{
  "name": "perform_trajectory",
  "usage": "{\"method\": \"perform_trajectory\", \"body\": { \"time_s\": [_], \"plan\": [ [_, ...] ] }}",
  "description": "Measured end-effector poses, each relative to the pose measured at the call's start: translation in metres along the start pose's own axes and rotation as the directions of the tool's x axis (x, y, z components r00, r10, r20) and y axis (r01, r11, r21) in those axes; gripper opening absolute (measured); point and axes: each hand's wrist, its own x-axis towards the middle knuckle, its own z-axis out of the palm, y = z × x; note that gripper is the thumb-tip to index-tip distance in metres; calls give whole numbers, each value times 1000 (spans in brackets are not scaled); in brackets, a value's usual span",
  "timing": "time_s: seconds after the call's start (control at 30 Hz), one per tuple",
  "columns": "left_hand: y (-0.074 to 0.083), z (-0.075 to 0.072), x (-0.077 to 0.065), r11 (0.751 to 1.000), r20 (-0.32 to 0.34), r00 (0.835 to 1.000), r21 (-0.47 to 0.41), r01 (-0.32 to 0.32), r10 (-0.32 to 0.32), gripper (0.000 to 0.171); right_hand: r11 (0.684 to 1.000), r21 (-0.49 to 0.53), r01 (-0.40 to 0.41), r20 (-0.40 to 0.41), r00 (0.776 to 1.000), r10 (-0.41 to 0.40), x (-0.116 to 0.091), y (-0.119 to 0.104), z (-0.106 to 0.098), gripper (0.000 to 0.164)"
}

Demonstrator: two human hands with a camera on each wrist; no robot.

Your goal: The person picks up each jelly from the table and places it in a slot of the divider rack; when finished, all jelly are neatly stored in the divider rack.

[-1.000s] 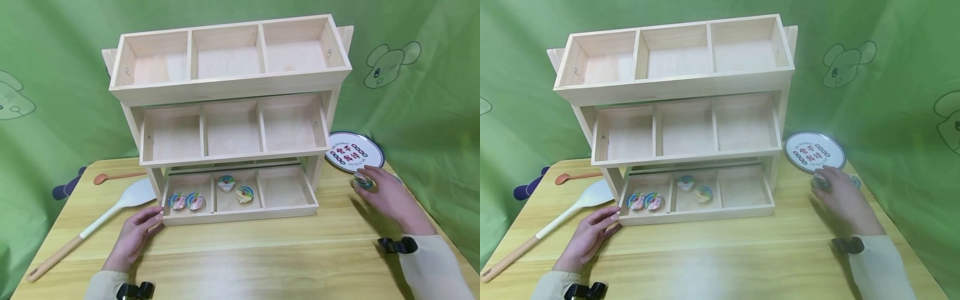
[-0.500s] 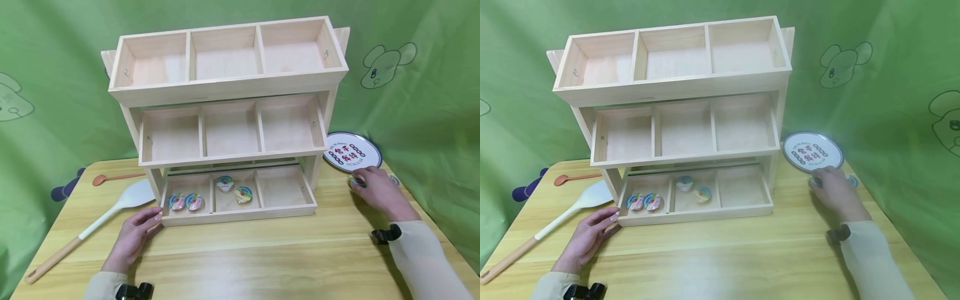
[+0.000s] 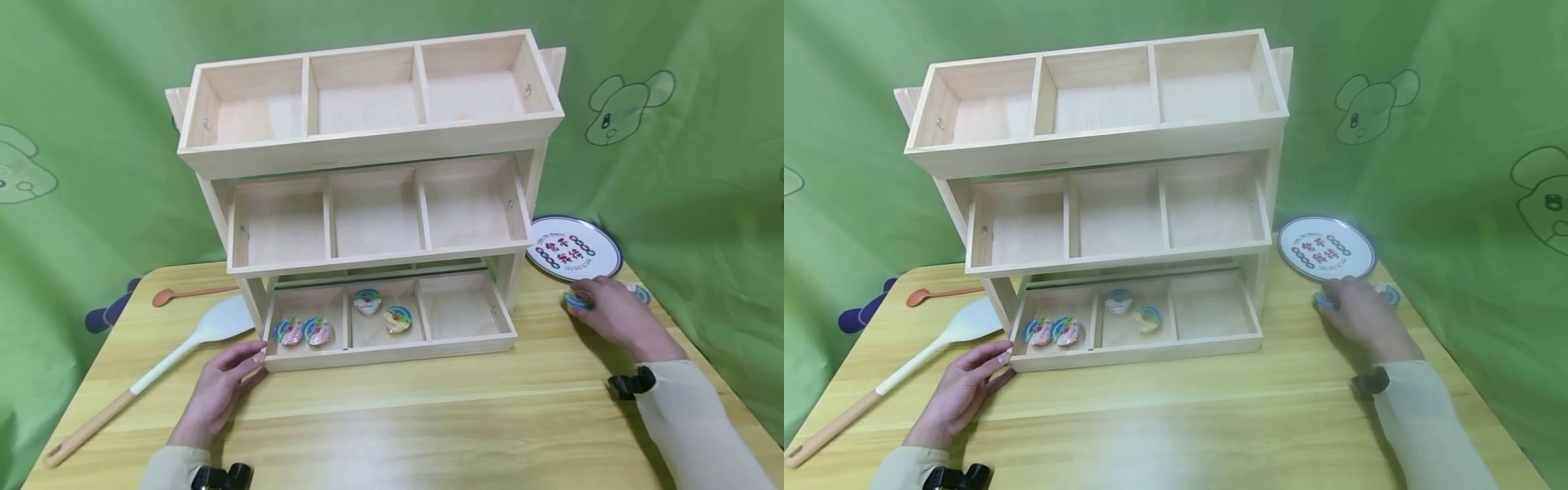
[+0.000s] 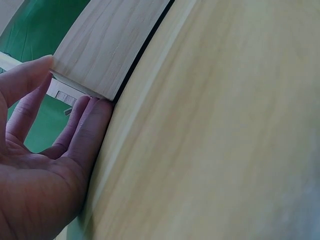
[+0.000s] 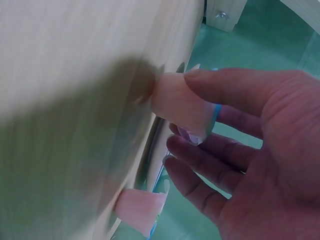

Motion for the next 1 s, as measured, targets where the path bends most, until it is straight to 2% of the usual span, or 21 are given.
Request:
{"method": "perform_trajectory", "body": {
  "time_s": [0.17, 0.37, 0.67, 0.83, 1.0],
  "plan": [
    [0, 0, 1, 1000, 3, 1000, -4, 2, -2, 22, 1000, 31, -3, 30, 1000, 2, -4, -5, -1, 51],
    [1, 0, 1, 1000, 6, 1000, -2, -11, 11, 22, 997, 58, 56, 24, 998, -57, -5, -11, 0, 48],
    [0, -1, 1, 1000, 2, 1000, -1, -12, 12, 22, 994, 91, 54, 48, 997, -58, -7, -21, 0, 51],
    [1, 0, 0, 1000, 5, 1000, -4, -16, 16, 22, 988, 117, 100, 46, 993, -106, -9, -24, 2, 57],
    [0, 0, 0, 1000, 6, 1000, -4, -12, 12, 22, 984, 121, 132, 46, 989, -138, -12, -28, 4, 51]
  ]
}}
